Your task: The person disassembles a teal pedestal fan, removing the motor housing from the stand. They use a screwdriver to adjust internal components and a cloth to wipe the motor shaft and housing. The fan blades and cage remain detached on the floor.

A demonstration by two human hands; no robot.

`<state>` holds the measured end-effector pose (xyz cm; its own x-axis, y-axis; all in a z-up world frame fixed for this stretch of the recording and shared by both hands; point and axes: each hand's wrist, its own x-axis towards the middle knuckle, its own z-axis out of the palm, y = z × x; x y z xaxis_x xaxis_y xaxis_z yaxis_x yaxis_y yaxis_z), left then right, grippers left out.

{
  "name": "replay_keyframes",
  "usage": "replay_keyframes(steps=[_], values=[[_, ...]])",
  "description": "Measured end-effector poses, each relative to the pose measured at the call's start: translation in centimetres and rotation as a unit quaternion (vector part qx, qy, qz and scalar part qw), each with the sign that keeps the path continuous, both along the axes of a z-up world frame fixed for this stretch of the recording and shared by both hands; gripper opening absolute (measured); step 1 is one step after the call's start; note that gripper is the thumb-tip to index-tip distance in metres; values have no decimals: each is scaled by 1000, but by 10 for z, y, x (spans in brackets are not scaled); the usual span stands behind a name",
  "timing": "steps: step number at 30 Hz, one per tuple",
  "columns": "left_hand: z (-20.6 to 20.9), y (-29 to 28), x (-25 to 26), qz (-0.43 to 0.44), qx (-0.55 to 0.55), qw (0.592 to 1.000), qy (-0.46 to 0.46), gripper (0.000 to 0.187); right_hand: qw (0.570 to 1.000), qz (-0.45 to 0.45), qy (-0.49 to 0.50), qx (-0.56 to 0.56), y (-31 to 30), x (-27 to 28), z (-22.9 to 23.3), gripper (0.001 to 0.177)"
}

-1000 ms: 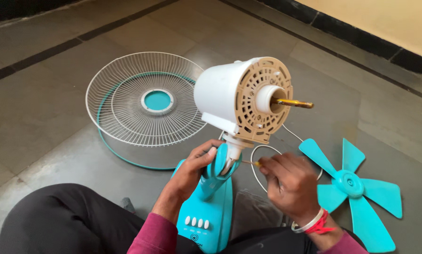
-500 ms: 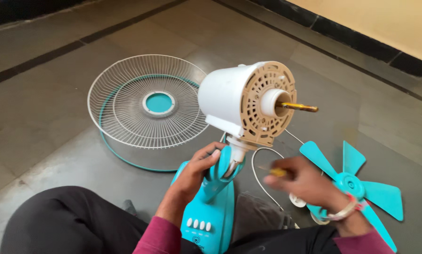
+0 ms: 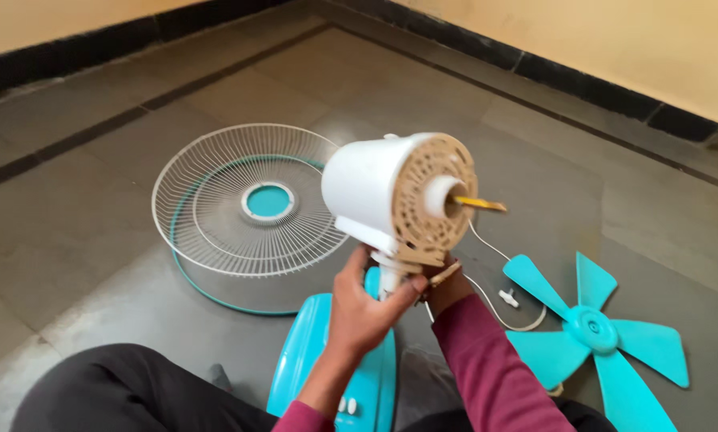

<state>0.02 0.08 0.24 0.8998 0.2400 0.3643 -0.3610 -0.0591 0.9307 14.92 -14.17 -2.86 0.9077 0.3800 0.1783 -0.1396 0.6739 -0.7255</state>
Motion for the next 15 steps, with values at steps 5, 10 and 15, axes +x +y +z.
replay_keyframes(steps=[5, 10, 15], values=[[0, 6, 0, -12, 18, 1000, 4, 66, 995, -24, -45, -81, 8, -13, 37, 44], [-39, 13, 6, -53, 60, 993, -82, 67, 971, -46, -127, -195, 5, -46, 99, 50], [-97, 6, 22, -170, -222, 959, 54, 54, 936, -17, -202, -289, 18, -94, 150, 56]])
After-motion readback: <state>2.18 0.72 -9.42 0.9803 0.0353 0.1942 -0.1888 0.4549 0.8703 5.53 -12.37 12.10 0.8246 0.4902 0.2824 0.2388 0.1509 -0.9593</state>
